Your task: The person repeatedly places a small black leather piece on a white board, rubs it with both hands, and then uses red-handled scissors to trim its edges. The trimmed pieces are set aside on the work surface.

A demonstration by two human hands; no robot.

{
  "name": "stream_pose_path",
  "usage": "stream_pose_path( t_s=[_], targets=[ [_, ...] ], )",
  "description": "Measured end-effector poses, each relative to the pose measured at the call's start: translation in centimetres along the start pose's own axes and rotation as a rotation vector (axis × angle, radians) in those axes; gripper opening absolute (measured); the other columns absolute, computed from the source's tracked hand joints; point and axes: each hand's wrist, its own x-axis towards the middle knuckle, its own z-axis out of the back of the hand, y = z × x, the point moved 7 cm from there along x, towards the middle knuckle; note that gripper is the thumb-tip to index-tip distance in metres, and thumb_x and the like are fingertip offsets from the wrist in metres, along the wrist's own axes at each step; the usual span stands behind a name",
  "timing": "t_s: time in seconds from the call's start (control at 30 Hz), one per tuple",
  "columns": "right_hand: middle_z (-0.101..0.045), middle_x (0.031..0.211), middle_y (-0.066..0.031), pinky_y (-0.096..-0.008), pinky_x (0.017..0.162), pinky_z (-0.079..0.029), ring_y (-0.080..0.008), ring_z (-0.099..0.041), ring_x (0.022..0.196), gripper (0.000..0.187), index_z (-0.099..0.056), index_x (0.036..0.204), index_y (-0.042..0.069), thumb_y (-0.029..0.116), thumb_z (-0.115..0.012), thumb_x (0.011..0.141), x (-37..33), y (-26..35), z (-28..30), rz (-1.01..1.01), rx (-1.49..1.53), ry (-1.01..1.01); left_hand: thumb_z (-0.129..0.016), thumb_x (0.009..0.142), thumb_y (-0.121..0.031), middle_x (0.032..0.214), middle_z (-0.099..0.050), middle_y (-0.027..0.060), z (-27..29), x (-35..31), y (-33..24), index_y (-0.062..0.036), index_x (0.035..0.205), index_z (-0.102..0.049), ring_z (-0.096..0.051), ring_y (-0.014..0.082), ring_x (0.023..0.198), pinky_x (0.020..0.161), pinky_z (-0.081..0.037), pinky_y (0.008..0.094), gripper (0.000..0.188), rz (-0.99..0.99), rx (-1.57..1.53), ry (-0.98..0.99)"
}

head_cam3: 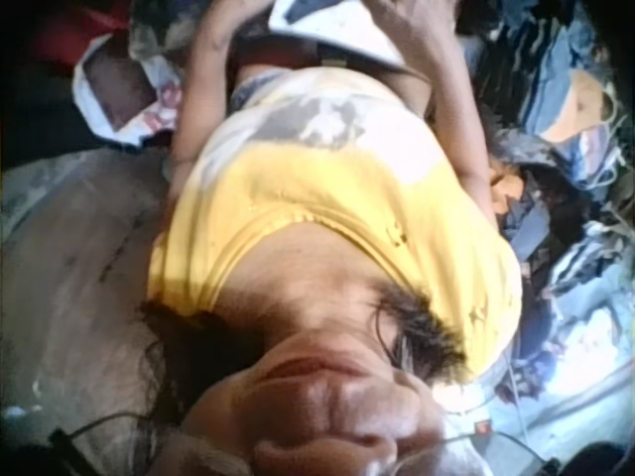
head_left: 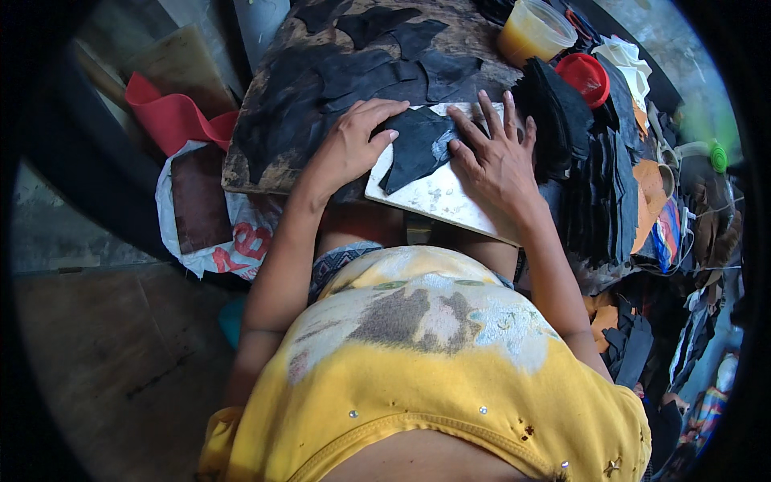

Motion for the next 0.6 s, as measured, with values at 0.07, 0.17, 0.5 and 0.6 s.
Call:
stream_pose_path(
  t_s=[0.07, 0.17, 0.5, 0.6],
  targets=[
    [-0.022, 0.162, -0.0096, -0.0642, 0.114, -0.002, -0.0378, -0.008, 0.15, 0.047, -0.043, 0.146, 0.041, 0.047, -0.044, 0.099, 0.4, 0.6, 0.3, 0.06, 0.022, 0.012, -0.062, 0.087, -0.005, 0.129, -0.061, 0.0164, -0.1, -0.3, 0.4, -0.0053, 0.13, -0.06, -0.054, 0.0331, 0.122, 0.106, -0.041, 0.0384, 0.043, 0.056, -0.061, 0.0],
    [-0.02, 0.163, -0.0089, -0.0644, 0.115, 0.001, -0.037, -0.006, 0.151, 0.048, -0.043, 0.146, 0.041, 0.048, -0.043, 0.099, 0.2, 1.3, 0.8, 0.082, 0.009, 0.077, -0.063, 0.087, -0.002, 0.13, -0.061, 0.0128, -0.2, -0.4, 0.7, -0.0109, 0.136, -0.057, -0.06, 0.0248, 0.118, 0.096, -0.048, 0.0352, 0.05, 0.061, 0.028, -0.009],
    [-0.016, 0.164, -0.0077, -0.0665, 0.112, 0.009, -0.0347, -0.004, 0.151, 0.052, -0.031, 0.152, 0.039, 0.052, -0.027, 0.102, -3.4, 6.5, 1.3, 0.202, 0.078, 0.052, -0.063, 0.088, -0.007, 0.129, -0.062, 0.0148, 0.2, -0.2, 0.2, -0.0092, 0.131, -0.06, -0.059, 0.0287, 0.119, 0.103, -0.045, 0.0365, 0.044, 0.003, 0.03, 0.008],
    [-0.015, 0.164, -0.008, -0.0646, 0.113, 0.01, -0.0343, -0.002, 0.152, 0.051, -0.032, 0.153, 0.036, 0.047, -0.03, 0.102, -4.0, 8.2, 1.9, 0.253, 0.158, 0.121, -0.064, 0.088, -0.008, 0.129, -0.062, 0.0153, 0.1, -0.2, 0.1, -0.0082, 0.13, -0.061, -0.059, 0.0298, 0.119, 0.103, -0.045, 0.0365, 0.043, -0.01, 0.054, 0.006]
  ],
)
